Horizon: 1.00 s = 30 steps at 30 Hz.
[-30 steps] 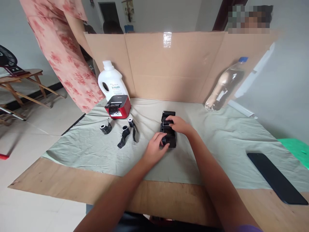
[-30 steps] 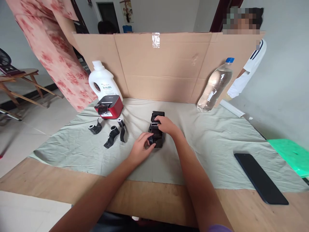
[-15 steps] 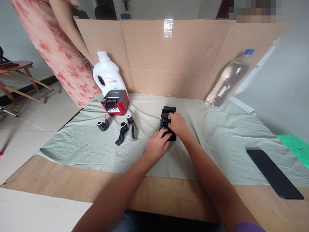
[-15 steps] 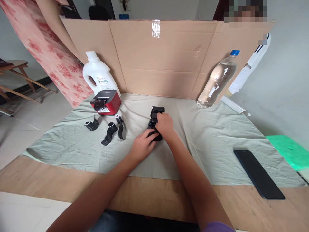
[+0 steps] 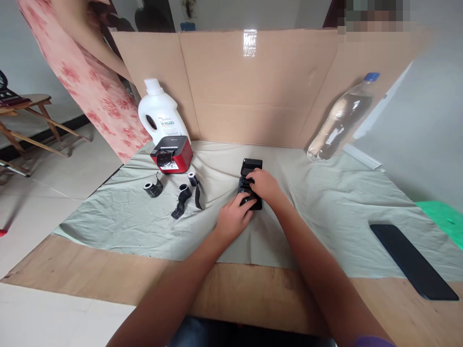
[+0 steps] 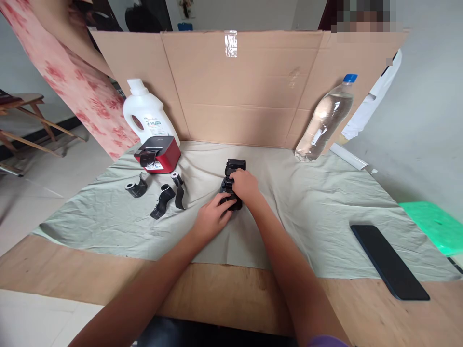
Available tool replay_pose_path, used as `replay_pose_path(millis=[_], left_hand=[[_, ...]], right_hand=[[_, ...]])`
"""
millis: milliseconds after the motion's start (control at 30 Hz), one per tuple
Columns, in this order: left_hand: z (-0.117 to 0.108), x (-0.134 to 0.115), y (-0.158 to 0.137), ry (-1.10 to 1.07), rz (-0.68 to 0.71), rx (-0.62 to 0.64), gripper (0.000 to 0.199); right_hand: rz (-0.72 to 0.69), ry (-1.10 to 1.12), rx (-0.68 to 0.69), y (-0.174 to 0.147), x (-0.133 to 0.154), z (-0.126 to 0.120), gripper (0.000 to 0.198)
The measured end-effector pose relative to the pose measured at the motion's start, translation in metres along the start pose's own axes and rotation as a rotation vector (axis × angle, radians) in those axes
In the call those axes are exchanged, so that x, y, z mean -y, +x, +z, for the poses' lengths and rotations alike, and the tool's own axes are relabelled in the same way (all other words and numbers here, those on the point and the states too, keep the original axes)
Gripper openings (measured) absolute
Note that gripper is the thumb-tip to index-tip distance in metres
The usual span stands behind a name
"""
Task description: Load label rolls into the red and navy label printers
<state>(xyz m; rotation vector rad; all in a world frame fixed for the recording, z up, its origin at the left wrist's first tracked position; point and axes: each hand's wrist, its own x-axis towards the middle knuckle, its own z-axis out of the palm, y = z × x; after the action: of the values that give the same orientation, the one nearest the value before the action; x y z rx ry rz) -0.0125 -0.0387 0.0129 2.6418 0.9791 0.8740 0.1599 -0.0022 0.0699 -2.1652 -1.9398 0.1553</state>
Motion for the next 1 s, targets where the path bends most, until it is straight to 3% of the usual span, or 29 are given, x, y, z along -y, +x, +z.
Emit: replay_pose_path(millis=[133,300,467,533,733,867,1000], left_hand=[[0.000,0.000,0.000,-0.003,0.001,-0.005,0.036],[0.001,0.001,0.001,0.005,0.019,0.000,0.036],[-0.003,0.011,-0.001,-0.070,0.066,-0.042,0.034],[-0.011,0.020,-0.002,-0.132,0.135,-0.034,0.033],[-0.033,0.039,-0.002,-0.151,0.316,-0.008,0.032],[-0.034,0.034,-0.004,-0.112,0.416,-0.059,0.033],[-0.034,0.029,-0.006,-0.191,0.418,-0.053,0.036]], right_hand=[[-0.017,0.064,0.045,0.005,-0.005,0.004,0.028],[0.076,0.104,0.022,0.002,0.000,0.004,0.026],[0.097,0.110,-0.328,0.001,-0.002,0.000,0.037],[0.046,0.142,-0.380,0.005,-0.008,0.000,0.045],[-0.065,0.377,-0.265,0.011,-0.023,-0.008,0.029],[-0.154,0.407,-0.145,0.005,-0.025,-0.022,0.017],[-0.175,0.379,-0.052,-0.001,-0.021,-0.032,0.017]])
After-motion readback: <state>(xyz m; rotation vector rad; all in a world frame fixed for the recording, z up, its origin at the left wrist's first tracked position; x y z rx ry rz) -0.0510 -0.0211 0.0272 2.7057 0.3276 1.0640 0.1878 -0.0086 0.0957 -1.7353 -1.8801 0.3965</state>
